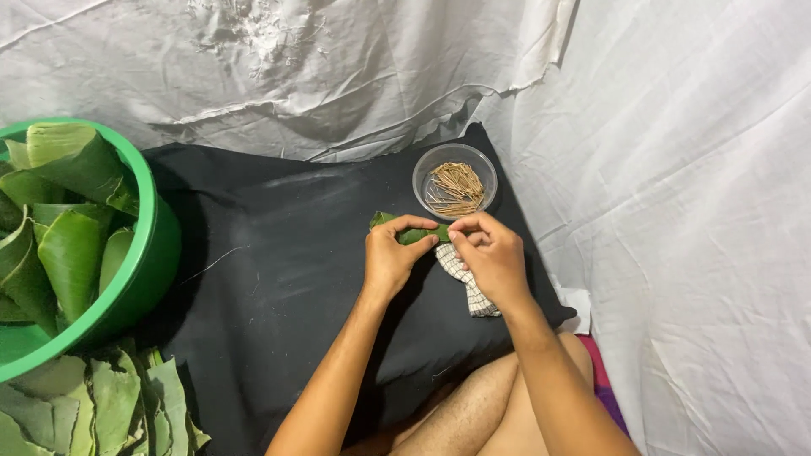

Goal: Cleaning banana leaves with a cloth and folding them into cone shapes for food packaging.

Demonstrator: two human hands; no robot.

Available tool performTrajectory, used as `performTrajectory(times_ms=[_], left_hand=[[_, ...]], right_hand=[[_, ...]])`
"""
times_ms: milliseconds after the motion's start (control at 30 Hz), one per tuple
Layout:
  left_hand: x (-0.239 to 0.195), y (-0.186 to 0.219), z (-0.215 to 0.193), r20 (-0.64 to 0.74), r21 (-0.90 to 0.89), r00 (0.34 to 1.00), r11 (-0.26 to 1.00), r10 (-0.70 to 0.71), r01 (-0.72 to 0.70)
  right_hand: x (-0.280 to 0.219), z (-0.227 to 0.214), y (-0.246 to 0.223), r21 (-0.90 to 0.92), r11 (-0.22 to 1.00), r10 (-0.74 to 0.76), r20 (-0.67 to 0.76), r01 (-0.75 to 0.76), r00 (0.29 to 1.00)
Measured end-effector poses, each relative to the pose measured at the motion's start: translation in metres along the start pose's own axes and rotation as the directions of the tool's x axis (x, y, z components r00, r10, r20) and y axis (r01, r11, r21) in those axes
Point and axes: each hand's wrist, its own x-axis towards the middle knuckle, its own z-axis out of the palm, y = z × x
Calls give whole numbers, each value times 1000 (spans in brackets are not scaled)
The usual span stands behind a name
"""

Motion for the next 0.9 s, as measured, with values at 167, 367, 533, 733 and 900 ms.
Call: performTrajectory(times_ms=[167,367,533,733,900], left_hand=[[-2,6,-1,-9,-6,1000,1000,4,-4],[-6,9,-1,-20,3,1000,1000,19,-18],[-8,10,0,-33,-5,999,1000,26,-27],[-10,11,1,-9,40,999,999,37,-37],[-8,6,1,-3,42,999,998,55,-54]], right_hand=[[-5,4,2,5,1000,-19,-50,19,999],[-8,5,1,-42,996,-83,-72,80,994],[-10,5,6,-176,967,-198,-74,183,977],[-12,6,2,-395,828,-444,-31,397,895],[-17,6,-13,-575,683,-541,16,450,841]])
